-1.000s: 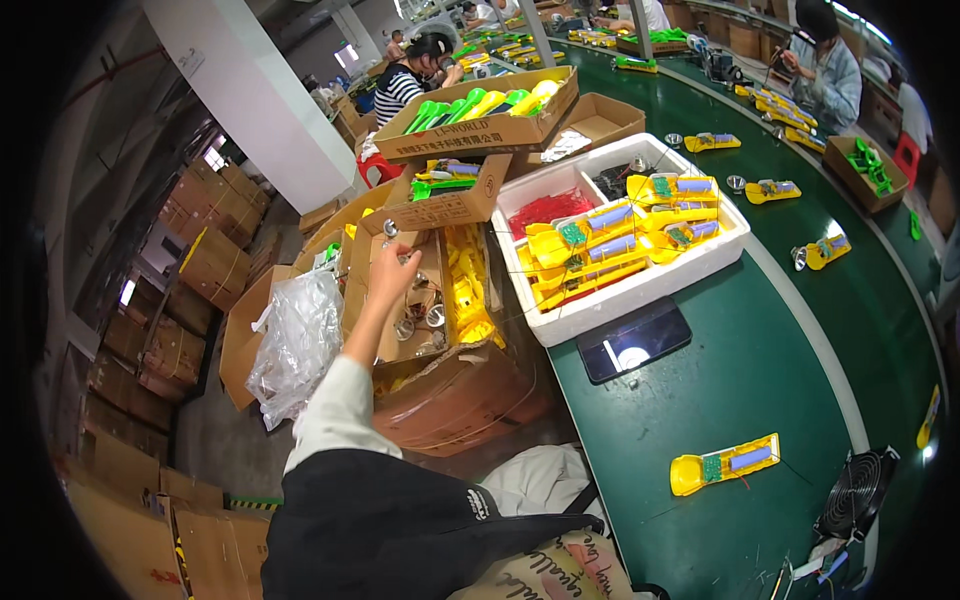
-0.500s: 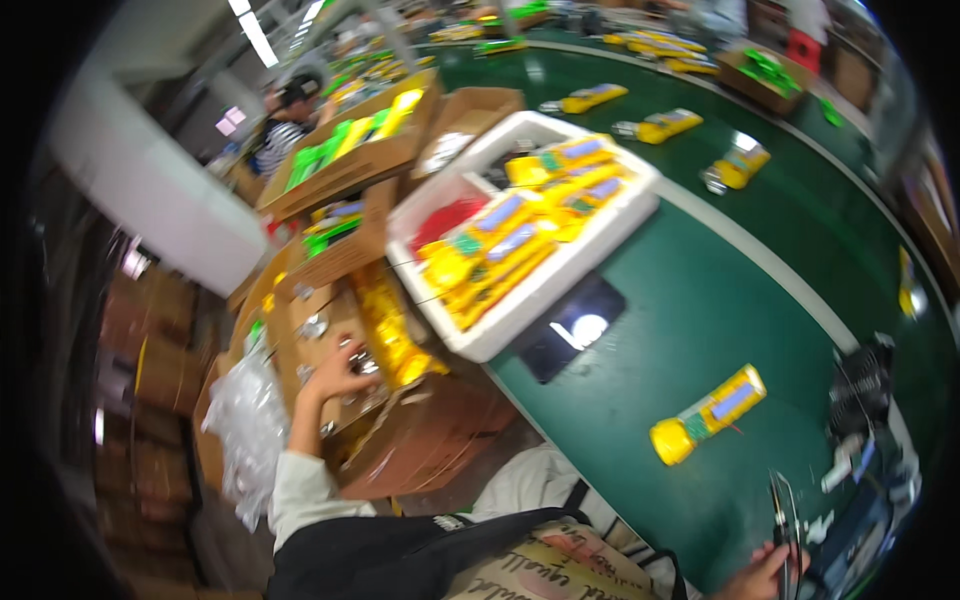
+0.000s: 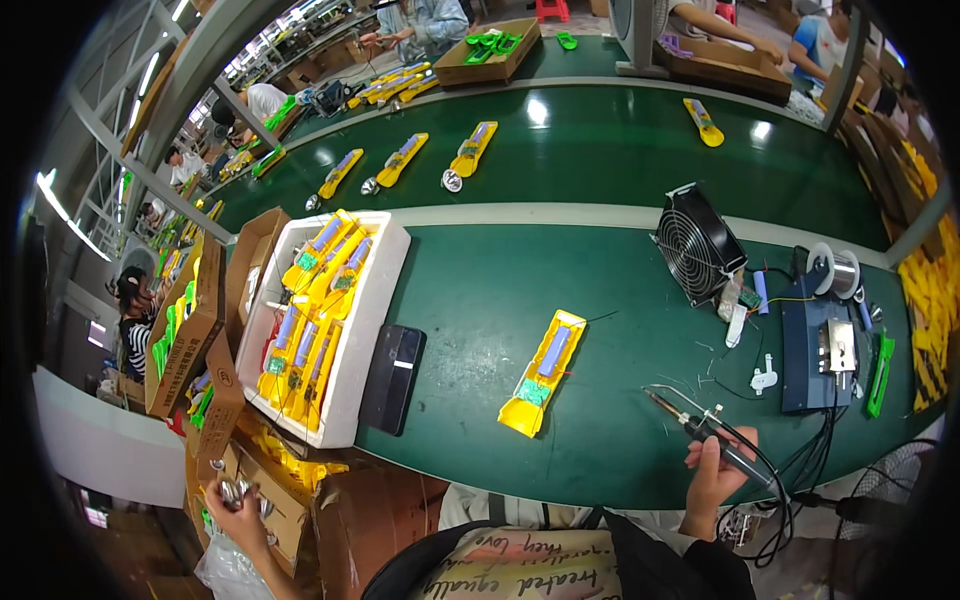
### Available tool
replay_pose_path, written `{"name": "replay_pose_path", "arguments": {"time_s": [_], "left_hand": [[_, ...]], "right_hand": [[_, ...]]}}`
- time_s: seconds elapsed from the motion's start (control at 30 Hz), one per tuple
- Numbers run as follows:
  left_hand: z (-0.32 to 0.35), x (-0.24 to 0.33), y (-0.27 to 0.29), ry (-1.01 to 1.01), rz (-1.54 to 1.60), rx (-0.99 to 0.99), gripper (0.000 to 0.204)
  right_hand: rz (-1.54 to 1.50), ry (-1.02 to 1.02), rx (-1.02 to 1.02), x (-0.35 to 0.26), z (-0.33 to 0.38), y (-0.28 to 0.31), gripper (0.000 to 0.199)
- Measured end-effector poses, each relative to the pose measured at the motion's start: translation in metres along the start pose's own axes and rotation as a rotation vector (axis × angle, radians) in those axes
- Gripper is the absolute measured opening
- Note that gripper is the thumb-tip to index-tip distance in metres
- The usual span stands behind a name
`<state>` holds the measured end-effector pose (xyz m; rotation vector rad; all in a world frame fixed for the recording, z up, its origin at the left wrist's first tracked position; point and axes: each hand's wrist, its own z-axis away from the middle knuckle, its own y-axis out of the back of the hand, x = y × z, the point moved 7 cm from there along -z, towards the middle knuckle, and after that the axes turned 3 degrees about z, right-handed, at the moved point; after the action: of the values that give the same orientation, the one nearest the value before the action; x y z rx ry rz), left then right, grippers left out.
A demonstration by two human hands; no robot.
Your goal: The person solders wires and circuit board components inside yellow flashlight housings with a soldering iron.
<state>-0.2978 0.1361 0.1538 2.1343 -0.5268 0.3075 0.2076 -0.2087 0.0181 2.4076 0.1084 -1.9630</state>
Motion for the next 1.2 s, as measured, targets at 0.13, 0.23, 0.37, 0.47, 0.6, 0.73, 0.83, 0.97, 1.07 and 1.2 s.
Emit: {"name": "replay_pose_path", "arguments": {"time_s": [0.13, 0.23, 0.37, 0.47, 0.6, 0.73, 0.83, 0.97, 1.07, 1.2], "left_hand": [[0.01, 0.138, -0.056, -0.273, 0.299, -0.166, 0.044], [0.032, 0.227, -0.133, -0.523, 0.422, -0.535, 0.048], [0.053, 0.283, -0.232, -0.74, 0.346, -0.848, 0.043], [0.046, 0.292, -0.27, -0.812, 0.31, -0.871, 0.046], [0.034, 0.296, -0.289, -0.794, 0.129, -1.036, 0.059], [0.017, 0.281, -0.296, -0.624, 0.382, -1.022, 0.051], [0.003, 0.279, -0.284, -0.592, 0.518, -0.84, 0.028], [-0.001, 0.277, -0.261, -0.562, 0.685, -0.747, 0.021], [0.005, 0.272, -0.229, -0.614, 0.724, -0.685, 0.016], [0.049, 0.254, -0.202, -0.634, 0.652, -0.817, 0.013]], "right_hand": [[0.009, 0.018, 0.059, -0.006, 0.004, 0.006, 0.014], [-0.001, -0.003, 0.095, 0.005, 0.003, 0.015, 0.015], [0.003, -0.049, 0.157, 0.008, 0.005, 0.016, 0.017], [0.01, -0.045, 0.155, 0.003, 0.004, 0.01, 0.017], [0.058, -0.029, 0.131, 0.017, 0.0, 0.015, 0.016], [0.068, -0.011, 0.017, 0.003, -0.007, 0.003, 0.021], [0.045, -0.021, -0.006, 0.003, -0.008, -0.001, 0.018], [0.039, -0.054, -0.022, 0.006, -0.006, 0.0, 0.015], [0.027, -0.06, -0.009, 0.006, -0.003, 0.004, 0.015], [0.049, -0.01, 0.113, 0.03, 0.001, 0.02, 0.016]]}}
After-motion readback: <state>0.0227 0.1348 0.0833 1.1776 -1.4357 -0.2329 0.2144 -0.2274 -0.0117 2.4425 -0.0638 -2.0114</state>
